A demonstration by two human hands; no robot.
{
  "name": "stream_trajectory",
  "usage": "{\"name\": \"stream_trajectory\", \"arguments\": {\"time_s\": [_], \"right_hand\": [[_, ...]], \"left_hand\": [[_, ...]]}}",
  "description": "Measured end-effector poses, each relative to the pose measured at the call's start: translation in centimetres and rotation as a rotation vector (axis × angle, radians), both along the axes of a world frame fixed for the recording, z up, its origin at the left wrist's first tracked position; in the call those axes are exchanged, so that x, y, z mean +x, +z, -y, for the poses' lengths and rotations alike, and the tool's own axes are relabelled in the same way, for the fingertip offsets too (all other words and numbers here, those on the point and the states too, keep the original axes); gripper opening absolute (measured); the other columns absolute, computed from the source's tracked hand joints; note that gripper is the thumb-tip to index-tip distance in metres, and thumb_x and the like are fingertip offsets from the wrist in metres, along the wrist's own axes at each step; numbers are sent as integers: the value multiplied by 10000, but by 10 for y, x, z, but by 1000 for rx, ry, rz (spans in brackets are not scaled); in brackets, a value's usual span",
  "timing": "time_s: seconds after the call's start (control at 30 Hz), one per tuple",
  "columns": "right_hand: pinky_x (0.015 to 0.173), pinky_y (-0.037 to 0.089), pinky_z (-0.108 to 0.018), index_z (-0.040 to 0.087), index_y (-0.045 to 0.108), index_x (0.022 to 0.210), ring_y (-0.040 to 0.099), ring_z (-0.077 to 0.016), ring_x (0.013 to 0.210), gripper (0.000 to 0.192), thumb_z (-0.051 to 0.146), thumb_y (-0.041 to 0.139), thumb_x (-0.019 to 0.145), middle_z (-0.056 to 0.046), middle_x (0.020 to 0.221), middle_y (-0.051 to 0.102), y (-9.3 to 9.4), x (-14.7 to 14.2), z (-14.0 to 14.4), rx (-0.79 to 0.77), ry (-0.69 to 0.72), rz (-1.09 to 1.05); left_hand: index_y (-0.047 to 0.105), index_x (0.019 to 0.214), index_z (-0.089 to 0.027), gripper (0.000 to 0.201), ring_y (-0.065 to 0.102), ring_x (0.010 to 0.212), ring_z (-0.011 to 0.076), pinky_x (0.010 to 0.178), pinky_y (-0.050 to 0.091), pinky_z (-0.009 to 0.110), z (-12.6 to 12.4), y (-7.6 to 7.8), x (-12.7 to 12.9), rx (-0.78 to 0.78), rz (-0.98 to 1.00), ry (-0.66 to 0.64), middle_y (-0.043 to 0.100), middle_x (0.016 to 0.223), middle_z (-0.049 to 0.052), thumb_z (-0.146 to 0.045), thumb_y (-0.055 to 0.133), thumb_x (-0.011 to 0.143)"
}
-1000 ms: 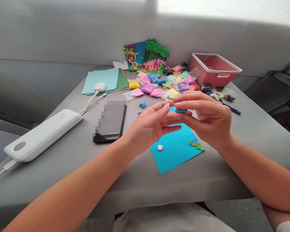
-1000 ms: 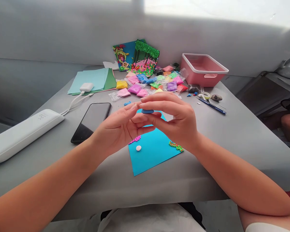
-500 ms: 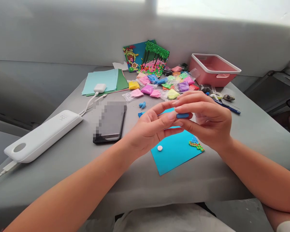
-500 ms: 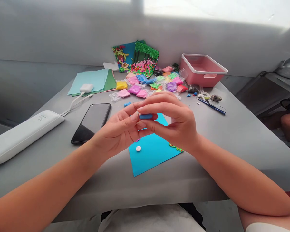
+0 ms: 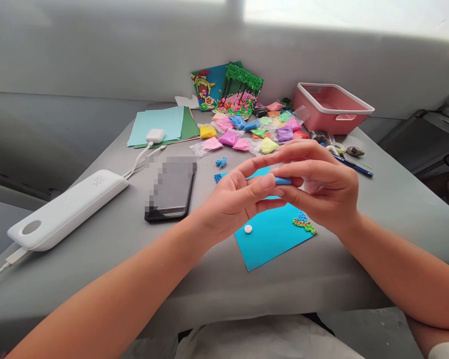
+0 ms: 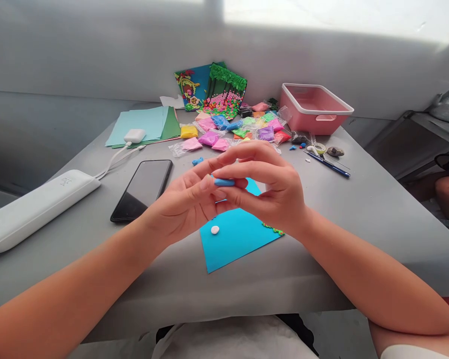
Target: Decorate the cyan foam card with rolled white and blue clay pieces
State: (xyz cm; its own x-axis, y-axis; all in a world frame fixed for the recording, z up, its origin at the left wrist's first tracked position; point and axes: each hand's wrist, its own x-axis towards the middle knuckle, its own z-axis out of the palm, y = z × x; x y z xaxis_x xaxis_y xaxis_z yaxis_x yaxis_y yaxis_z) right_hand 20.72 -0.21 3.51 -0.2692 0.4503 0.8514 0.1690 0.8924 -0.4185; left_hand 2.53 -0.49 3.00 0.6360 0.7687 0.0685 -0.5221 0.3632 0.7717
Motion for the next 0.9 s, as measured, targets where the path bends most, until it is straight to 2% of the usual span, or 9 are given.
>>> {"name": "stream_trajectory", "arguments": {"time_s": [0.13, 0.23, 0.33, 0.5, 0.67, 0.77, 0.9], "right_hand": [[833, 614, -421, 304, 783, 1112, 709, -246, 1020, 276, 225, 797, 848, -68, 1094, 735, 0, 0, -1, -9, 16, 15], [920, 586, -467, 264, 788, 1091, 708, -254, 1017, 205, 292, 766, 890, -92, 1093, 739, 0, 0, -1, 32, 9, 36], [960, 571, -496, 284, 784, 1048, 705, -247, 1005, 157, 259, 738, 900, -74, 1077, 748, 1, 1, -1, 72, -23, 63], [975, 574, -493, 326, 774, 1060, 700, -240, 996, 236, 208, 770, 857, -40, 1049, 753, 2, 1, -1, 78, -35, 56], [962, 574, -474, 304, 772, 1133, 696, -244, 1018, 326, 181, 796, 833, -57, 1077, 747, 1, 1, -3, 82, 3, 52], [933, 570, -473, 308, 784, 1087, 694, -243, 995, 267, 198, 784, 844, -56, 1065, 748, 1, 1, -3, 66, 21, 29], [929, 570, -484, 340, 798, 987, 690, -238, 964, 110, 345, 727, 903, -37, 1043, 753, 3, 3, -2, 24, 35, 21]], "left_hand": [[649, 1231, -198, 438, 725, 870, 137, 866, 582, 290, 0, 1, 0, -5, 31, -18, 766, 928, 22, -270, 833, 840], [628, 1249, -203, 471, 738, 918, 149, 867, 582, 289, 1, 2, 1, -14, 30, -21, 772, 940, 21, -242, 840, 830], [619, 1259, -203, 477, 742, 985, 171, 899, 577, 303, 1, 2, 1, -7, 34, -26, 769, 960, 23, -271, 835, 839], [638, 1197, -209, 423, 740, 961, 156, 910, 574, 298, 1, 1, 1, 10, 44, -38, 767, 982, 20, -287, 842, 834], [621, 1249, -208, 474, 730, 936, 146, 910, 570, 305, 2, 1, 0, 7, 19, -39, 763, 973, 25, -288, 840, 837], [632, 1252, -214, 493, 725, 970, 168, 918, 565, 325, 2, 1, 0, -12, -5, -11, 749, 1017, 29, -312, 851, 821], [677, 1160, -226, 365, 723, 951, 196, 909, 559, 348, 1, 1, -1, -5, -5, -16, 739, 943, 23, -395, 797, 861]]}}
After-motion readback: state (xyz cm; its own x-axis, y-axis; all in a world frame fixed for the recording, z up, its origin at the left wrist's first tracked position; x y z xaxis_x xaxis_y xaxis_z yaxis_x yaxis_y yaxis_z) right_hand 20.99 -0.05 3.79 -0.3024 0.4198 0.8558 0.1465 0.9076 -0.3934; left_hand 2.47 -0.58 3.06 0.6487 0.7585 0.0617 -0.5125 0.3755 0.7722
